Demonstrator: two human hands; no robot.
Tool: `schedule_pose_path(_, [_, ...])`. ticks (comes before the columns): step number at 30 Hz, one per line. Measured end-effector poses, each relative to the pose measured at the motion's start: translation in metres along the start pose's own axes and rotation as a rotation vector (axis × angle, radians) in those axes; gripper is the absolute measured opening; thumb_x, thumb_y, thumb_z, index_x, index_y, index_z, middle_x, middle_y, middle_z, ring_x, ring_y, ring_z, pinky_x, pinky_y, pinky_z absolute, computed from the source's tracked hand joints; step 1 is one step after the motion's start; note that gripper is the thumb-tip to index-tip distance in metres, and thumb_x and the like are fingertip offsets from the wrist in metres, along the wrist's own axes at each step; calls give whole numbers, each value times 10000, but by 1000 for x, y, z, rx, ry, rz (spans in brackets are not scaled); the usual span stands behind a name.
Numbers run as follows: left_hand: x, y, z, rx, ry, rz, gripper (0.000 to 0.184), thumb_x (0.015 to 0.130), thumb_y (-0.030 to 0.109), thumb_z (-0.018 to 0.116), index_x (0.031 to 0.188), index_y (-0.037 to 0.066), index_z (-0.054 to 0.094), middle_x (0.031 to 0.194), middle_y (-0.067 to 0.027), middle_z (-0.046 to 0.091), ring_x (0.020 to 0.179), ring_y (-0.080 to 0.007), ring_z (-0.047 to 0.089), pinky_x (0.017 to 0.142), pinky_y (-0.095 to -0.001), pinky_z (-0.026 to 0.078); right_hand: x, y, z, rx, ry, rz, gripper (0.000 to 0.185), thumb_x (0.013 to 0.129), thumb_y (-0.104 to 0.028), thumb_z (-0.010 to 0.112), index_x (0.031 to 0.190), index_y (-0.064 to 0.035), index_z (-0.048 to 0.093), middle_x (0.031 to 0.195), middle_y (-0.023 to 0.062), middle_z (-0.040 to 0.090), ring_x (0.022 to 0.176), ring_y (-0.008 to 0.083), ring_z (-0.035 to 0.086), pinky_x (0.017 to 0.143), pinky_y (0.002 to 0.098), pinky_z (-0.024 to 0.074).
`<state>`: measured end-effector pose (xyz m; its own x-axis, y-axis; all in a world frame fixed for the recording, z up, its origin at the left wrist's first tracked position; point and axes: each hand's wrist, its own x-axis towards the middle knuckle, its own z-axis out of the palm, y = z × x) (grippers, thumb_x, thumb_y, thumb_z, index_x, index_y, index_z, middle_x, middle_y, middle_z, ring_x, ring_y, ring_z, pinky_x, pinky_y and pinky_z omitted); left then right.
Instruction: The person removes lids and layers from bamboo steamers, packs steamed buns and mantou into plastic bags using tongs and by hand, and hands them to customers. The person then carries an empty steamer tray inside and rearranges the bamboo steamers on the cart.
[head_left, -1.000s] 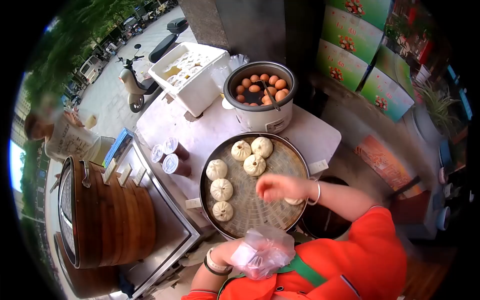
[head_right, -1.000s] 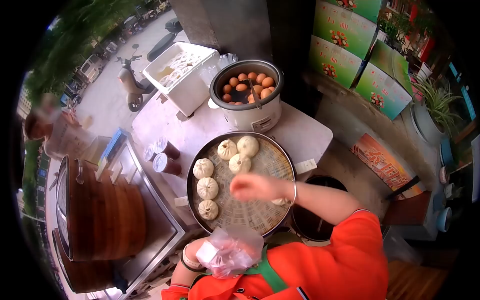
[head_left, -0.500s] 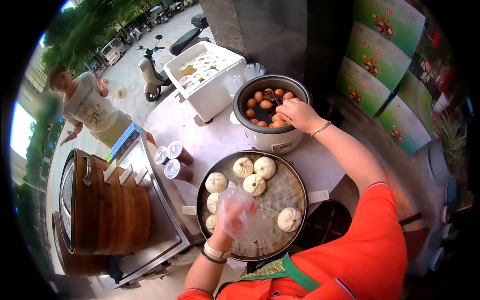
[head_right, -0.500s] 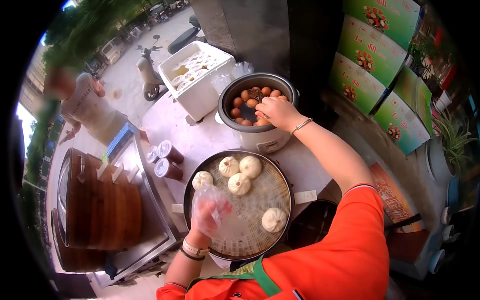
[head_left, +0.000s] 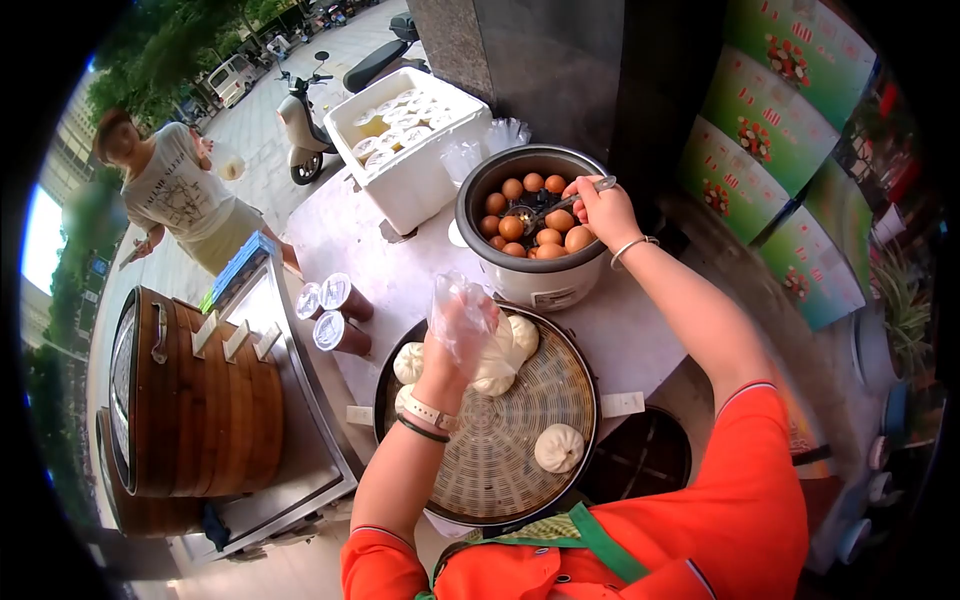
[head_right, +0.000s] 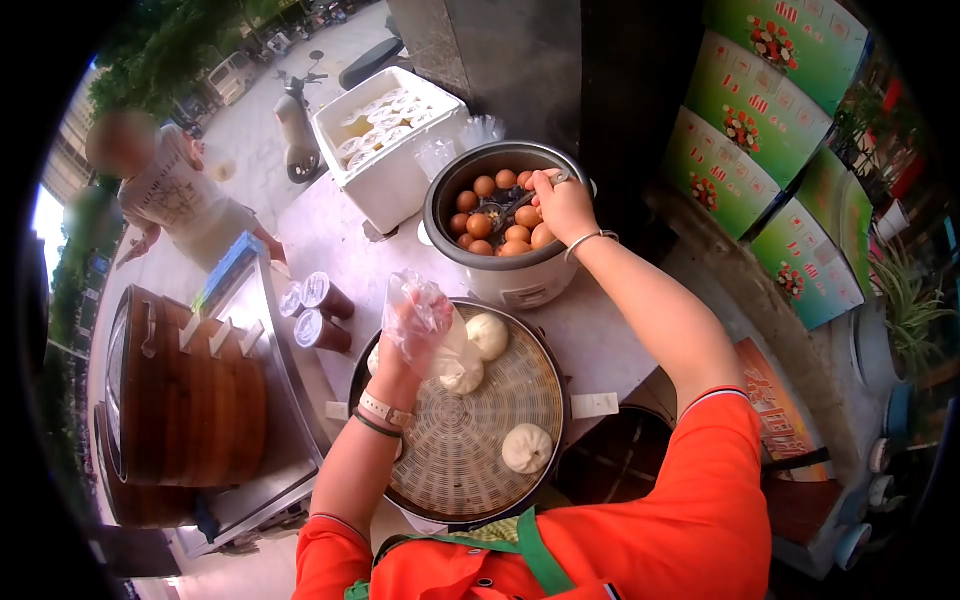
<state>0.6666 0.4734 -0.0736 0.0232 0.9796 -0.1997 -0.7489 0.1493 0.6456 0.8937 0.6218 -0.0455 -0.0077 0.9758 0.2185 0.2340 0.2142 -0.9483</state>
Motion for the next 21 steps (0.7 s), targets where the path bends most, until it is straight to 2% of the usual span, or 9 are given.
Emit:
schedule_pose_path(1, [11,-1,-1,2,2,0,234,857,232,556,984,53,475,866,-92,527,789,-239,533,730,-336,447,-1,-4,-2,36,-18,106,267,899,-226,475,813,-13,610,644,51,587,543,116,542,535,258,458])
schedule_pose_path(7, [21,-14,2,-42,-30,-34,252,836,200,569,995,28,475,893,-128,545,825,-275,556,767,-375,457,-20,-10,-12,46,31,78,274,905,-242,463,808,-30,608,632,45,574,537,105,533,539,247,454])
schedule_pose_path(11, [-4,-17,8,-118,-56,-90,176,849,149,559,999,76,502,891,-69,535,815,-215,530,759,-341,452,-33,-4,-8,-62,4,-179,215,900,-209,467,863,-39,593,678,65,576,613,184,559,597,300,459])
schedule_pose_path(13, [-15,-20,5,-122,-80,-71,165,848,131,555,1002,98,504,886,-48,527,797,-196,525,735,-313,456,-42,-1,-5,-361,-61,-563,151,879,-172,492,878,-60,593,739,84,566,670,241,558,629,337,463])
schedule_pose_path(14, [-19,-22,-1,-130,-87,-94,168,849,138,555,1005,103,503,884,-41,527,792,-190,526,720,-300,458,-46,1,-4,-479,-153,-630,116,817,-99,531,913,-79,593,829,88,553,796,264,545,695,355,456])
schedule_pose_path(16, [-26,-28,-25,-156,-100,-108,198,850,193,566,1021,118,501,880,-28,525,787,-182,535,696,-271,465,-52,7,-5,-601,-259,-651,173,784,-73,543,949,-89,590,865,83,546,851,267,529,725,357,447])
schedule_pose_path(17, [-39,-21,-17,-8,-76,-49,231,836,194,579,1040,118,502,916,-47,539,809,-191,553,707,-278,474,-53,10,-2,-731,-343,-665,243,751,-47,554,986,-99,587,901,78,540,907,270,514,755,360,438])
schedule_pose_path(19, [-53,-17,-34,-144,102,-178,323,803,131,598,1099,109,471,965,-77,549,842,-207,564,719,-295,482,-65,-14,-4,-765,-408,-660,343,710,-22,550,1047,-86,568,975,70,538,986,288,479,810,360,420])
schedule_pose_path(21, [-76,-9,-42,-121,145,-47,443,775,73,589,1173,118,400,992,-100,550,866,-224,563,723,-297,475,-80,-24,-5,-814,-236,-757,349,728,20,521,1069,-44,552,1020,96,534,979,308,484,831,371,418])
